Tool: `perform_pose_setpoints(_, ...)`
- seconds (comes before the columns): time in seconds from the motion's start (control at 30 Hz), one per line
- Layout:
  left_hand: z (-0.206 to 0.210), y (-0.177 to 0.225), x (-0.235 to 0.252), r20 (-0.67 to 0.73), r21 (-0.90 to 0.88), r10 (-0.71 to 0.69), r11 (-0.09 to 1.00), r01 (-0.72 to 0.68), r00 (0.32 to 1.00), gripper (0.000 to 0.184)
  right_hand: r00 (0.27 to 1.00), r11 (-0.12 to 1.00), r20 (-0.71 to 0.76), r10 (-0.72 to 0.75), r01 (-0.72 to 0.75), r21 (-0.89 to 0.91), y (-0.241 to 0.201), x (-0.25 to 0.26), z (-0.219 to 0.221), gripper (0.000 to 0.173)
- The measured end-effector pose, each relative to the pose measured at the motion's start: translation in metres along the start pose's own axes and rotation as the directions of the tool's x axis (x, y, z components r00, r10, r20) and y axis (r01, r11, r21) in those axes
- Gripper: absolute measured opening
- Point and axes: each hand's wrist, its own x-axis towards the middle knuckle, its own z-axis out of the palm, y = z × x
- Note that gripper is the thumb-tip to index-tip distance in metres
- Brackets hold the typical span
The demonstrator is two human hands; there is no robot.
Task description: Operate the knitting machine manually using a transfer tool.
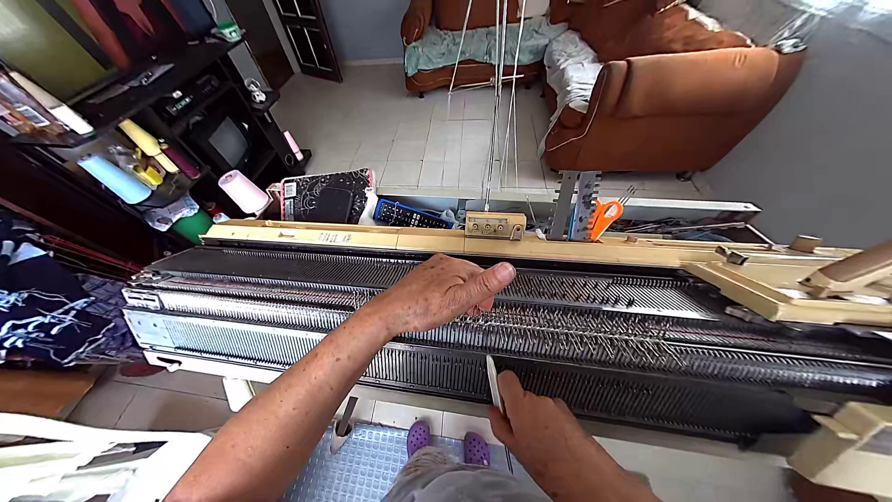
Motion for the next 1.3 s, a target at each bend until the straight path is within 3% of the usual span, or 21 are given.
perform_pose_setpoints(0.07, -0.001, 0.000, 0.000, 0.010, -0.008, 0.000, 1.000, 0.000, 1.000, 0.069, 0.963, 0.995, -0.251, -0.096, 0.096, -0.015, 0.006, 0.000, 0.016, 0.026)
perform_pose_setpoints(0.13, -0.002, 0.000, 0.000, 0.020, -0.018, -0.006, 1.000, 0.006, 1.000, 0.068, 0.913, 0.975, -0.381, -0.144, 0.196, 0.101, 0.011, 0.004, 0.028, 0.024)
perform_pose_setpoints(0.2, -0.002, 0.000, 0.000, 0.020, -0.023, -0.010, 1.000, 0.011, 1.000, 0.068, 0.954, 0.860, -0.271, -0.127, 0.242, 0.449, 0.013, 0.005, 0.022, 0.022)
perform_pose_setpoints(0.27, -0.002, 0.000, 0.000, 0.017, -0.015, -0.007, 1.000, 0.007, 1.000, 0.068, 0.992, 0.547, -0.012, -0.129, 0.081, 0.833, 0.008, 0.003, 0.001, 0.013)
perform_pose_setpoints(0.33, -0.003, 0.002, -0.001, 0.016, -0.005, -0.016, 1.000, 0.016, 1.000, 0.068, 0.983, 0.264, 0.083, -0.162, -0.037, 0.964, 0.002, -0.004, -0.014, 0.007)
perform_pose_setpoints(0.37, -0.002, 0.003, -0.001, 0.013, -0.002, -0.030, 1.000, 0.030, 0.999, 0.067, 0.981, 0.220, 0.083, -0.175, -0.043, 0.975, -0.002, -0.010, -0.018, 0.006)
perform_pose_setpoints(0.43, -0.002, 0.003, -0.001, -0.003, 0.022, -0.050, 0.998, 0.050, 0.999, 0.067, 0.976, 0.303, 0.044, -0.214, 0.023, 0.953, -0.012, -0.027, -0.023, 0.010)
perform_pose_setpoints(0.5, -0.001, 0.002, -0.001, -0.012, 0.043, -0.039, 0.998, 0.040, 0.999, 0.069, 0.976, 0.493, 0.010, -0.216, 0.101, 0.864, -0.012, -0.033, -0.017, 0.013)
perform_pose_setpoints(0.53, 0.000, 0.001, -0.001, -0.014, 0.043, -0.028, 0.999, 0.028, 1.000, 0.069, 0.979, 0.635, -0.025, -0.200, 0.149, 0.758, -0.008, -0.028, -0.011, 0.016)
perform_pose_setpoints(0.6, 0.000, 0.000, -0.002, -0.009, 0.027, -0.007, 1.000, 0.008, 1.000, 0.070, 0.992, 0.882, 0.084, -0.096, 0.046, 0.469, -0.003, -0.012, -0.005, 0.027)
perform_pose_setpoints(0.67, -0.001, -0.002, -0.003, -0.016, 0.019, 0.025, 1.000, -0.025, 1.000, 0.070, 0.993, 0.981, 0.119, 0.007, -0.030, 0.192, -0.008, -0.002, -0.003, 0.033)
perform_pose_setpoints(0.73, -0.001, -0.003, -0.005, -0.016, 0.018, 0.049, 0.999, -0.049, 0.999, 0.071, 0.985, 0.999, -0.166, -0.051, 0.052, 0.000, -0.007, -0.001, 0.014, 0.027)
perform_pose_setpoints(0.77, -0.002, -0.003, -0.005, -0.014, 0.019, 0.055, 0.998, -0.054, 0.998, 0.071, 0.940, 0.993, -0.320, -0.114, 0.103, -0.051, -0.003, 0.001, 0.024, 0.023)
perform_pose_setpoints(0.83, -0.003, -0.003, -0.006, -0.016, 0.016, 0.055, 0.998, -0.055, 0.998, 0.070, 0.852, 0.978, -0.491, -0.184, 0.209, -0.004, 0.005, 0.007, 0.038, 0.020)
perform_pose_setpoints(0.9, -0.003, -0.004, -0.007, -0.021, 0.003, 0.047, 0.999, -0.047, 0.999, 0.070, 0.900, 0.897, -0.408, -0.151, 0.298, 0.325, 0.007, 0.010, 0.033, 0.019)
perform_pose_setpoints(0.97, -0.005, -0.006, -0.007, -0.019, -0.012, 0.039, 0.999, -0.039, 0.999, 0.070, 0.988, 0.594, -0.100, -0.114, 0.148, 0.791, 0.002, 0.009, 0.007, 0.014)
perform_pose_setpoints(1.03, -0.006, -0.007, -0.008, -0.007, -0.019, 0.040, 0.999, -0.040, 0.999, 0.069, 0.989, 0.227, 0.054, -0.136, -0.022, 0.974, -0.003, 0.011, -0.012, 0.007)
perform_pose_setpoints(1.07, -0.006, -0.007, -0.008, -0.007, -0.016, 0.041, 0.999, -0.041, 0.999, 0.069, 0.987, 0.108, 0.077, -0.139, -0.062, 0.992, -0.006, 0.009, -0.017, 0.005)
perform_pose_setpoints(1.1, -0.006, -0.007, -0.008, -0.010, -0.009, 0.038, 0.999, -0.038, 0.999, 0.068, 0.986, 0.071, 0.078, -0.149, -0.068, 0.995, -0.009, 0.005, -0.020, 0.004)
perform_pose_setpoints(1.2, -0.006, -0.006, -0.008, -0.028, 0.004, 0.008, 1.000, -0.008, 1.000, 0.065, 0.975, 0.235, 0.047, -0.216, 0.005, 0.972, -0.020, -0.018, -0.022, 0.009)
perform_pose_setpoints(1.3, -0.005, -0.007, -0.007, -0.037, 0.037, 0.019, 0.999, -0.018, 0.999, 0.066, 0.987, 0.669, -0.016, -0.158, 0.119, 0.733, -0.012, -0.013, -0.005, 0.017)
